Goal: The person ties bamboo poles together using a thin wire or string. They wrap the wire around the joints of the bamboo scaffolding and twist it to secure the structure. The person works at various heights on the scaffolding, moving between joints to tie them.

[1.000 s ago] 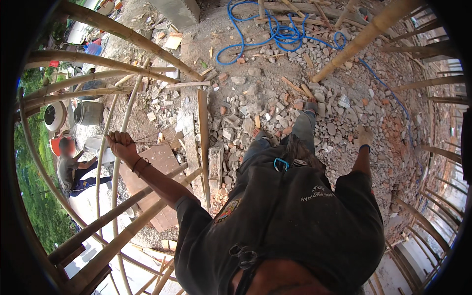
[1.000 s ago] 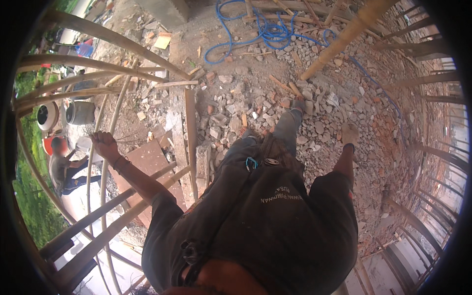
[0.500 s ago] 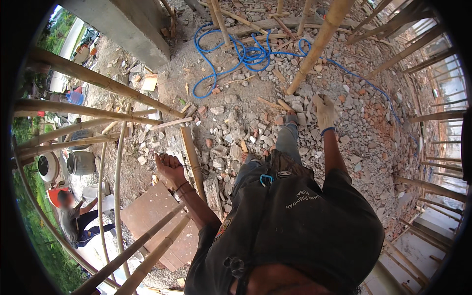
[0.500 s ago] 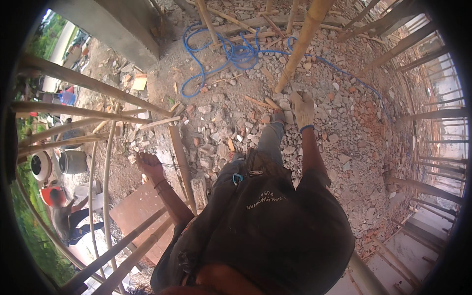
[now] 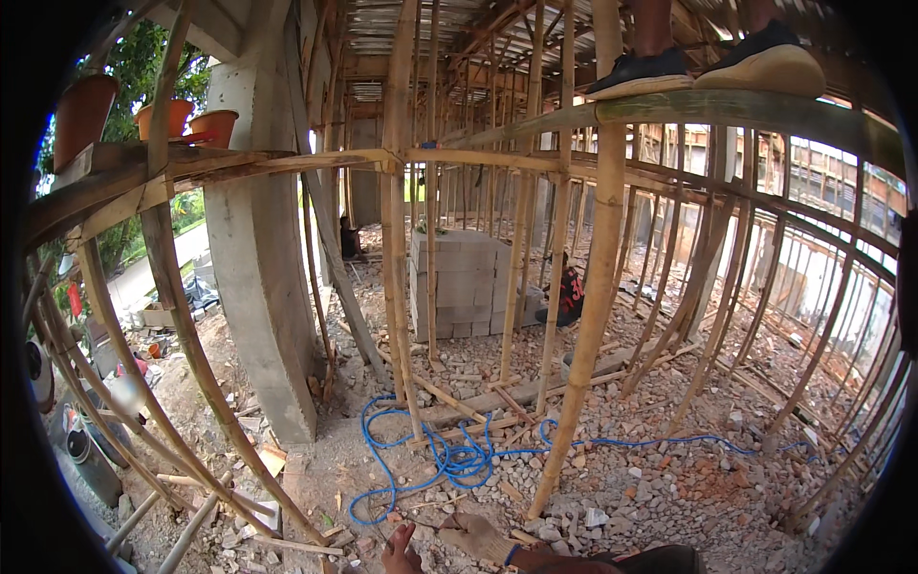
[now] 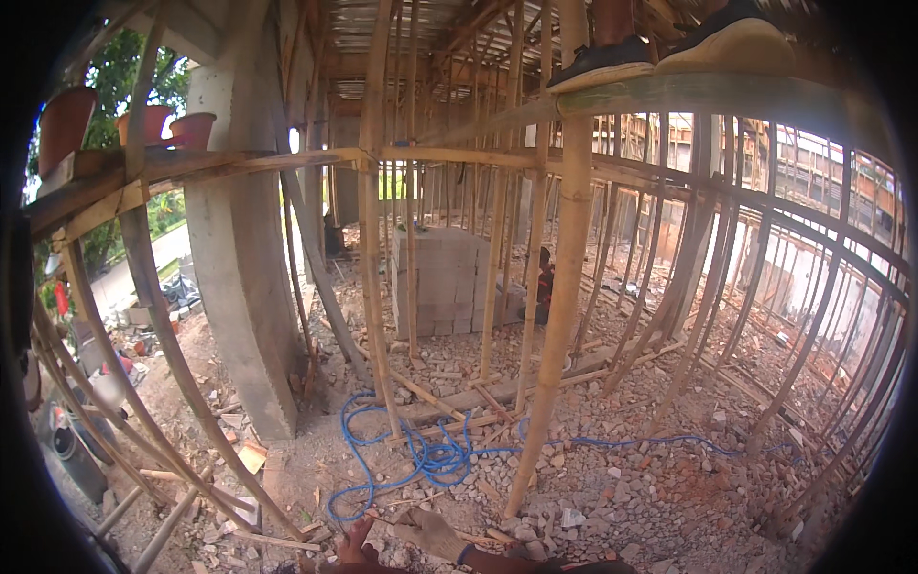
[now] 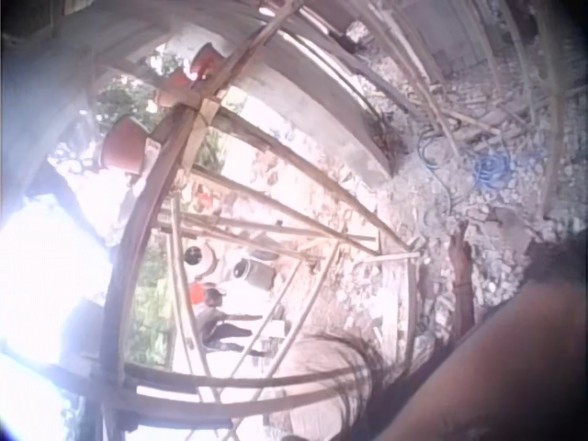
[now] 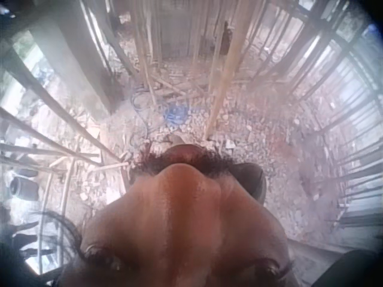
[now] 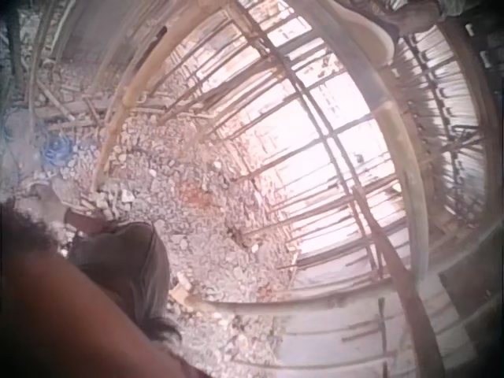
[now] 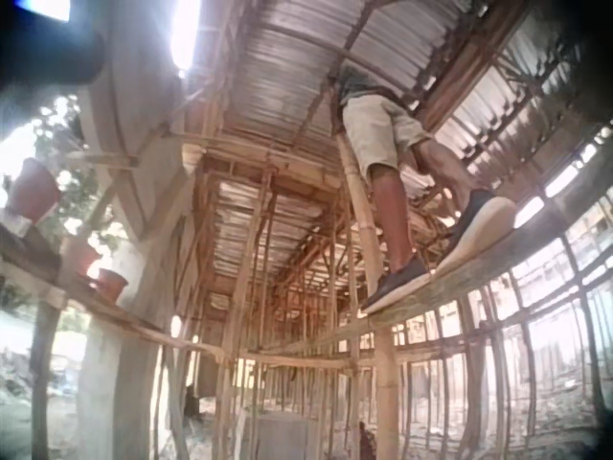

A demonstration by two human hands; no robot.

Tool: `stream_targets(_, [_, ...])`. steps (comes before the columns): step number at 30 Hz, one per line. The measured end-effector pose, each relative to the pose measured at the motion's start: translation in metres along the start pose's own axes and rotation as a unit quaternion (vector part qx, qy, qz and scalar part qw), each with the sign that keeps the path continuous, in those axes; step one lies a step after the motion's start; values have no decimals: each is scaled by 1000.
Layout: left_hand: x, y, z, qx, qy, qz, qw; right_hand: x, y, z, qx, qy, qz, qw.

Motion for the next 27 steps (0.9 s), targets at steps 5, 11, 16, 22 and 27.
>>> stream_targets(5, [-7, 18, 29, 320, -122, -453, 823, 18, -6, 3, -23, -47, 0, 999])
stream_targets(11, [-42, -12, -11, 40, -34, -29, 998, -6, -16, 21, 6, -53, 31, 998])
stream_targets(16, [9, -19, 6, -14, -57, 258, 964, -26, -16, 31, 32, -55, 59, 996])
stream_targets(22, [1, -46, -39, -61, -26, 280, 958, -48, -12, 58, 68, -80, 139, 985])
stream_targets(27, [-1, -17, -37, -65, -86, 227, 968, -74, -23, 87, -2, -11, 347, 938])
Point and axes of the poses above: each hand's wrist, its own z-axis away from the middle knuckle, its own x-axis out of the palm, y = z × x, the point moved 6 cm from there along -z, towards the middle knuckle, and after that the axes turned 12 degrees about z, right-handed, at the moved point
